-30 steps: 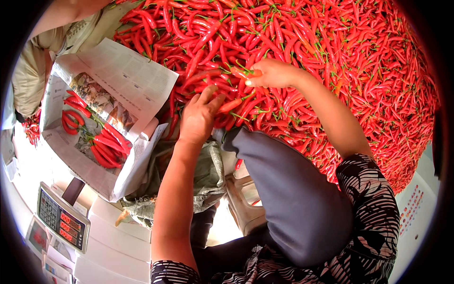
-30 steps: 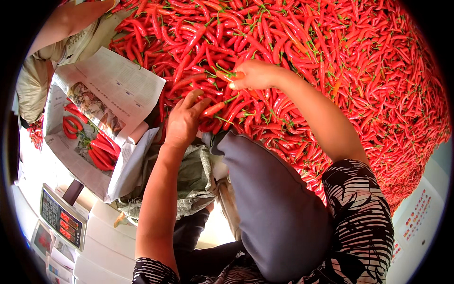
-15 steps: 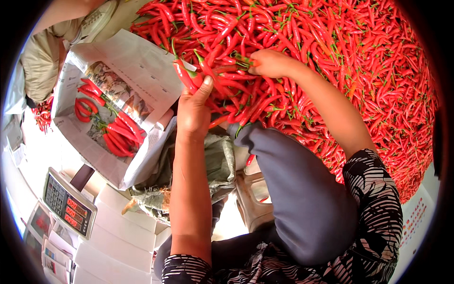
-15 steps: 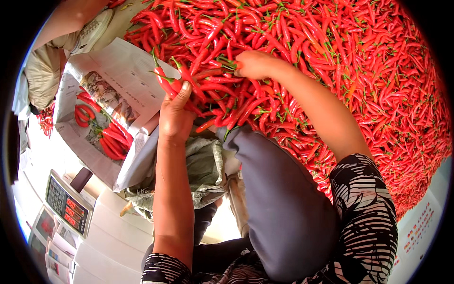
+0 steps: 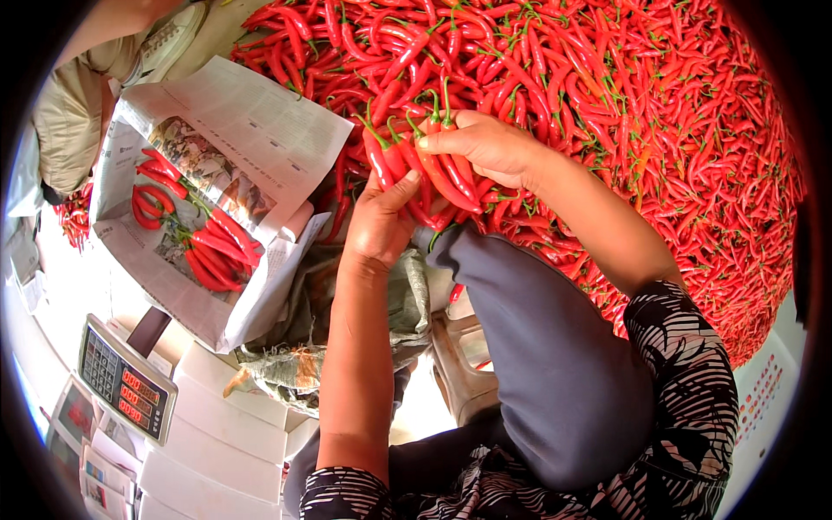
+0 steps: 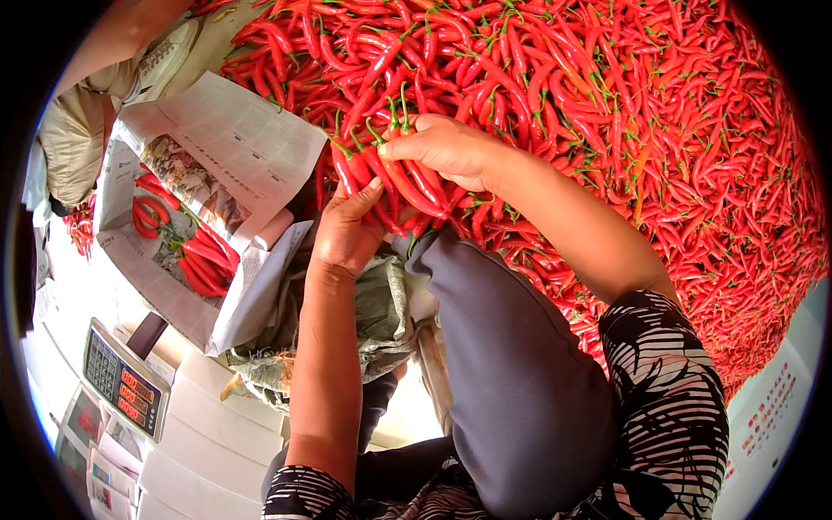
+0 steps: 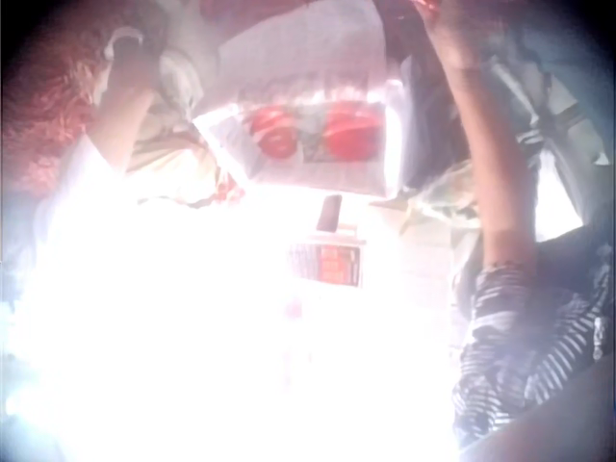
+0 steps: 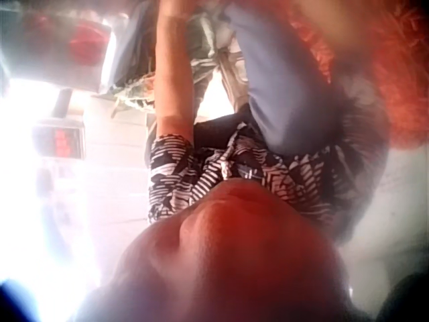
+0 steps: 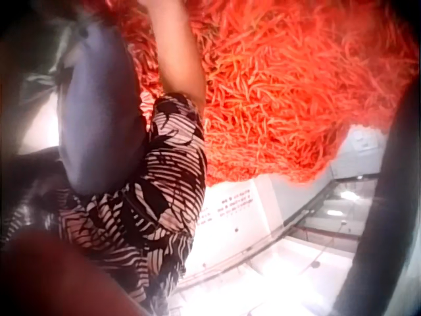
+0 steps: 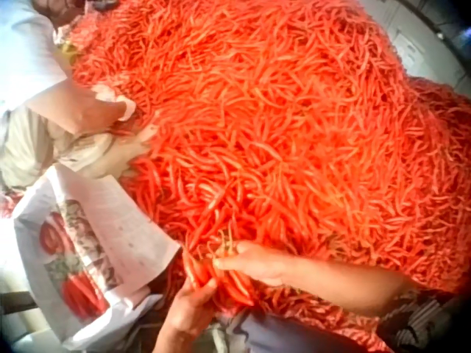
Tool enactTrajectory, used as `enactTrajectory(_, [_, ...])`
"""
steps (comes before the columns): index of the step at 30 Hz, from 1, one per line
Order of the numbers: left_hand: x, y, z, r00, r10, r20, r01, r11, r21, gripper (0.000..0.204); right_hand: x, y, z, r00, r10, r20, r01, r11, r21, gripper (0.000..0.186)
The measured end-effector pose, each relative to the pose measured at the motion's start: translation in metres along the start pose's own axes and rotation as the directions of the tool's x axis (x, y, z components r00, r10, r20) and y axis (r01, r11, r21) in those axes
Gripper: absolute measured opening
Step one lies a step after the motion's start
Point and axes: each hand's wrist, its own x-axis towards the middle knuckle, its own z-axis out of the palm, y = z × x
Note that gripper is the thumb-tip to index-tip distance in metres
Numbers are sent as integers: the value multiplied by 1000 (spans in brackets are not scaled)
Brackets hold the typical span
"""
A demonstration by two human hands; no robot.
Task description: The person sits on the floor amidst a large pile of red chili peppers, picking them up by hand and placing them into a white cardboard box. The person also handles a digital scale and a green sack, occasionally adjusting the peppers in the box.
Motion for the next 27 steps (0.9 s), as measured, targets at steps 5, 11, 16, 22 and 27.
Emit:
enactTrajectory(5, [-13, 8, 16, 997, 74, -28, -68, 983, 172, 49, -6, -8, 31, 1000, 14, 1, -14, 994, 108, 34])
enactTrajectory(11, [-69, 78, 45, 972, 224, -73, -165, 869, 467, 47, -22, -35, 99, 949, -262, 178, 254, 965, 65, 29])
enactTrajectory(16, [-174, 198, 31, 935, 330, -128, -160, 717, 679, 36, -4, -78, 229, 789, -376, 486, 392, 917, 74, 23])
enactTrajectory(22, [-207, 220, -99, 855, 379, -354, -151, 835, 528, 25, 110, -19, 344, 881, -72, 468, 230, 929, -291, 35])
enactTrajectory(27, [-161, 192, -151, 838, 336, -429, -154, 901, 406, 25, 147, 14, 343, 915, -148, 375, 362, 709, -605, 23])
